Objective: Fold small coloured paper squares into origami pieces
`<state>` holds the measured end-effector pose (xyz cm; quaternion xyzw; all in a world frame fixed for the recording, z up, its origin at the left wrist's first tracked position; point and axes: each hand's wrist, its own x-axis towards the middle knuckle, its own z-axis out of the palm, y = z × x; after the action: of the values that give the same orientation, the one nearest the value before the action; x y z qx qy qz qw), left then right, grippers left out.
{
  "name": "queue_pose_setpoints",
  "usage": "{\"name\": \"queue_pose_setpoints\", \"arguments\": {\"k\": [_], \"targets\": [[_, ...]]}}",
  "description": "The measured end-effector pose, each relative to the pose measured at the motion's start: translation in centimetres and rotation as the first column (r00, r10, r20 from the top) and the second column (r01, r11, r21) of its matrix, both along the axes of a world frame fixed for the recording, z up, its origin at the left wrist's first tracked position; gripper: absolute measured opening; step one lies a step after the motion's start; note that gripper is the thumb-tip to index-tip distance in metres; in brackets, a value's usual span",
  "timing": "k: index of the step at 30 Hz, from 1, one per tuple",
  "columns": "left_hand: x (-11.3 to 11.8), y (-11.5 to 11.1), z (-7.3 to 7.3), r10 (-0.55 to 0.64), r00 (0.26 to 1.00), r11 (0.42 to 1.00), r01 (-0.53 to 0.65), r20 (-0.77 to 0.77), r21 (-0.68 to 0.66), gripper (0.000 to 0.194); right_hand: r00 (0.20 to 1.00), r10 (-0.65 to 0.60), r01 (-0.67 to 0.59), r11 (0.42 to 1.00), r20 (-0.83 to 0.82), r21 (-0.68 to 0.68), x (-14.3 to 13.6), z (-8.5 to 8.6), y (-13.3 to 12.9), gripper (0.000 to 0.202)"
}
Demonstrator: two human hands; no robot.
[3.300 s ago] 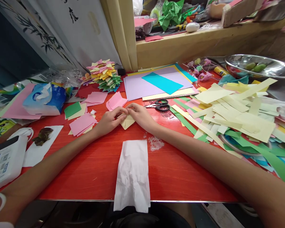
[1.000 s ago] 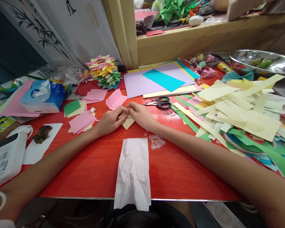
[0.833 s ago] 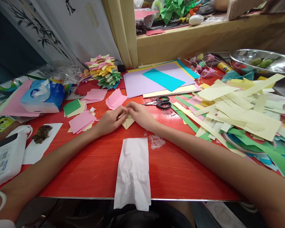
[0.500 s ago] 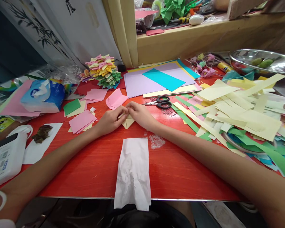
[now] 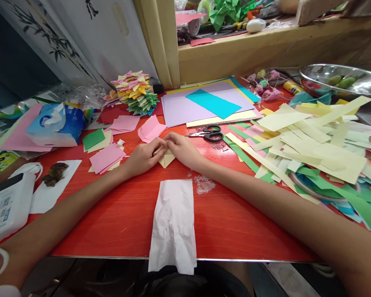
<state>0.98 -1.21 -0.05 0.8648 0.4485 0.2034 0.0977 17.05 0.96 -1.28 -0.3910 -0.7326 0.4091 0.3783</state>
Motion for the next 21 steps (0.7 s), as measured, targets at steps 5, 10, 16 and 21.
{"name": "queue_pose_setpoints", "arguments": {"k": [5,10,16,21], "targets": [[0.06,0.00,0.07,-0.001,1.000,1.000,0.001,0.002,-0.001,0.013,1.000,0.002,-0.002,1.000,0.014,0.004,0.00,-0.03,0.04,0.019],[0.01,-0.05,0.11,-0.002,1.000,1.000,0.002,0.001,0.000,0.013,1.000,-0.001,0.001,1.000,0.010,0.010,-0.02,-0.10,0.11,0.018],[-0.03,-0.05,0.03,-0.001,1.000,1.000,0.001,-0.001,0.010,0.014,1.000,0.001,-0.001,1.000,0.013,0.001,-0.02,0.01,0.01,0.019],[0.00,0.02,0.01,-0.004,1.000,1.000,0.004,-0.002,0.013,0.013,1.000,0.007,-0.007,1.000,0.009,0.013,0.03,-0.04,0.02,0.019]]}}
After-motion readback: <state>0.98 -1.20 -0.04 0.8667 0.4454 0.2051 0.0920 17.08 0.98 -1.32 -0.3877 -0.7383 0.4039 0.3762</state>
